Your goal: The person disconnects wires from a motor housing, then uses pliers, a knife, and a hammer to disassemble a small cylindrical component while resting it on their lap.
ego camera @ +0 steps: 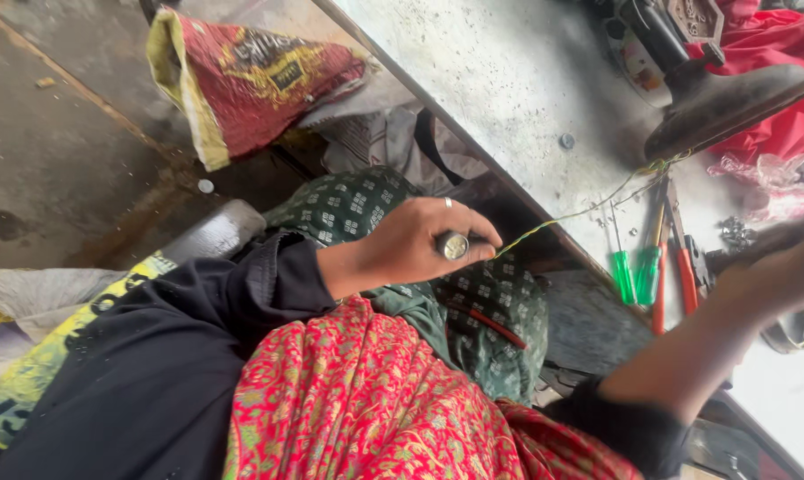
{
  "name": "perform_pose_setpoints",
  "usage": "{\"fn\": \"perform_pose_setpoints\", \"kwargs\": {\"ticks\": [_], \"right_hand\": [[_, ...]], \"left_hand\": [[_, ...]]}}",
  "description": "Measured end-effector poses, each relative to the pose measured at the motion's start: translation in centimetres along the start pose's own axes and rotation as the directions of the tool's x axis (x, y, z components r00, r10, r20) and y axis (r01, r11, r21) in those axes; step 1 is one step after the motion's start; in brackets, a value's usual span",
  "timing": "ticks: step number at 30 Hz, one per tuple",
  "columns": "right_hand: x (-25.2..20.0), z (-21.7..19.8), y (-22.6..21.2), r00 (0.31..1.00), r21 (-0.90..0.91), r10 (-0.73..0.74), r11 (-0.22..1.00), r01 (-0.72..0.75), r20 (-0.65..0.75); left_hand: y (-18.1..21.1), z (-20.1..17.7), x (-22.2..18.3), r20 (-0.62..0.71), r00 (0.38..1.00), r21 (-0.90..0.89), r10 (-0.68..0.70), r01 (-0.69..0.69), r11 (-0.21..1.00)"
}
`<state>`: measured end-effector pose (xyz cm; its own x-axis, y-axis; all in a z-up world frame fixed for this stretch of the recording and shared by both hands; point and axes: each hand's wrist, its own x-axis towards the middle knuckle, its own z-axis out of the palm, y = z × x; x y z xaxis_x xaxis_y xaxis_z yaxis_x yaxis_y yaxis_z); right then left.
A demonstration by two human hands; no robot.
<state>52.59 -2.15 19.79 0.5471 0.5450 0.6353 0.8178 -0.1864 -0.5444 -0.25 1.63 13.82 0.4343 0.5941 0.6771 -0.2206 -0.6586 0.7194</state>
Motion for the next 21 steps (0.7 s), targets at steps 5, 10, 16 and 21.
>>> {"fn": "perform_pose_setpoints", "kwargs": {"ticks": [5,10,16,21], "right_hand": [[-20.9,-5.7,-16.7,0.842,0.390,-0.310,0.911,0.131,0.442],[-29.3,-8.8,-26.0,0.709,0.299,-0.329,0.939,0.172,0.624],[-30.6,-10.2,-27.4,0.670,0.192,-0.238,0.971,0.143,0.703],[-30.7,-10.6,-28.3,0.674,0.129,-0.202,0.979,0.157,0.711]], "left_hand": [[0.9,-1.8,0.4,-0.064,0.990,0.188,0.124,-0.110,0.976],[2.2,-2.6,-0.4,0.025,0.983,0.278,0.180,-0.180,0.944],[3.4,-3.3,-1.0,0.219,0.957,0.356,0.192,-0.262,0.897],[3.7,-3.1,-1.2,0.245,0.944,0.375,0.222,-0.303,0.876]]}}
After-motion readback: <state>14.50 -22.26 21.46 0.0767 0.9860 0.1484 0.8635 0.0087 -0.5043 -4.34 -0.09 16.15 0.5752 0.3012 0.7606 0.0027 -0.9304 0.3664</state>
